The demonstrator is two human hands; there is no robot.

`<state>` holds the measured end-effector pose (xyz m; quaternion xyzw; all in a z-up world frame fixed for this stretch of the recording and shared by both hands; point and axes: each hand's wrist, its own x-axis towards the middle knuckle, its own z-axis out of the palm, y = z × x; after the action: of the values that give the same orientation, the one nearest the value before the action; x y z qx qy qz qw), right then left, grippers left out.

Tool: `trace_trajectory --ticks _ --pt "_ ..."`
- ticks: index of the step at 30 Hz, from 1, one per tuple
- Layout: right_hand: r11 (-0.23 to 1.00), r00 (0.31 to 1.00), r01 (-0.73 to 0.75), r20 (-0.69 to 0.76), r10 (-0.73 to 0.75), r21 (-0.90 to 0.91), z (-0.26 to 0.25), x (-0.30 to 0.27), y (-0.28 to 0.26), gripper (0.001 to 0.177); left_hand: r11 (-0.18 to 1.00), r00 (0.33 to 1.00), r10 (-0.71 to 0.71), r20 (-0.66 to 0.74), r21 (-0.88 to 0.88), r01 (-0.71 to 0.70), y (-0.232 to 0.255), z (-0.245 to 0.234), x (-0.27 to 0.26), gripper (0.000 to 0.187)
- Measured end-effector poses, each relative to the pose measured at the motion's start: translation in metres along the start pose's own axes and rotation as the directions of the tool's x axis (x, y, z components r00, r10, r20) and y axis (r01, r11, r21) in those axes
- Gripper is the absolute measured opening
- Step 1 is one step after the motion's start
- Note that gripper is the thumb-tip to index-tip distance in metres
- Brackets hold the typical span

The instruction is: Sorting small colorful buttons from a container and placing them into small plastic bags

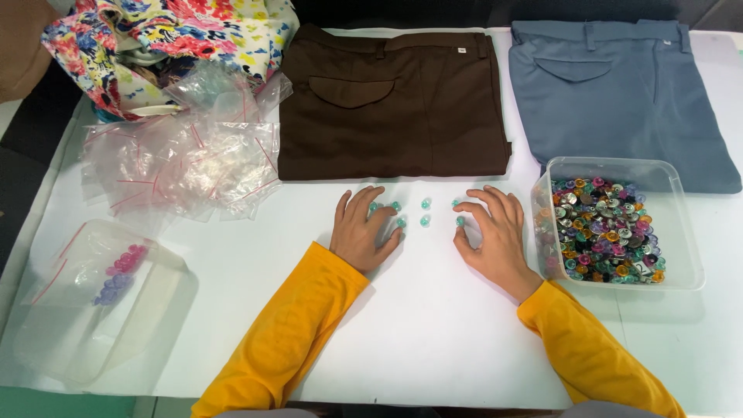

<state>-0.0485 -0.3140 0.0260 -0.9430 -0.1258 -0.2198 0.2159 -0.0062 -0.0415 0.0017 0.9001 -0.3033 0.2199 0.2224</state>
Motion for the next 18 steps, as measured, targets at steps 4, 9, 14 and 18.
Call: trace_trajectory --ticks 4,9,14,18 --pt "0.998 0.996 0.063 -0.066 -0.061 0.031 -0.008 -0.003 -0.008 0.036 0.998 0.998 0.033 -0.06 -0.051 -0.036 0.006 -0.004 -0.001 0.029" --pt "0.942 0.91 0.272 -0.265 -0.317 -0.195 -0.048 -0.005 -0.032 0.024 0.96 0.953 0.158 -0.258 -0.186 -0.21 0.046 -0.001 -0.001 0.03" --pt "0.923 0.861 0.198 -0.392 -0.325 -0.331 -0.113 -0.01 -0.008 0.018 0.826 0.939 0.26 -0.223 -0.452 -0.336 0.13 -0.012 0.022 0.022" --pt "0.992 0.966 0.007 -0.256 -0.039 -0.124 -0.17 -0.012 0.027 0.021 0.743 0.932 0.344 -0.114 -0.575 -0.344 0.188 0.001 0.059 0.022"
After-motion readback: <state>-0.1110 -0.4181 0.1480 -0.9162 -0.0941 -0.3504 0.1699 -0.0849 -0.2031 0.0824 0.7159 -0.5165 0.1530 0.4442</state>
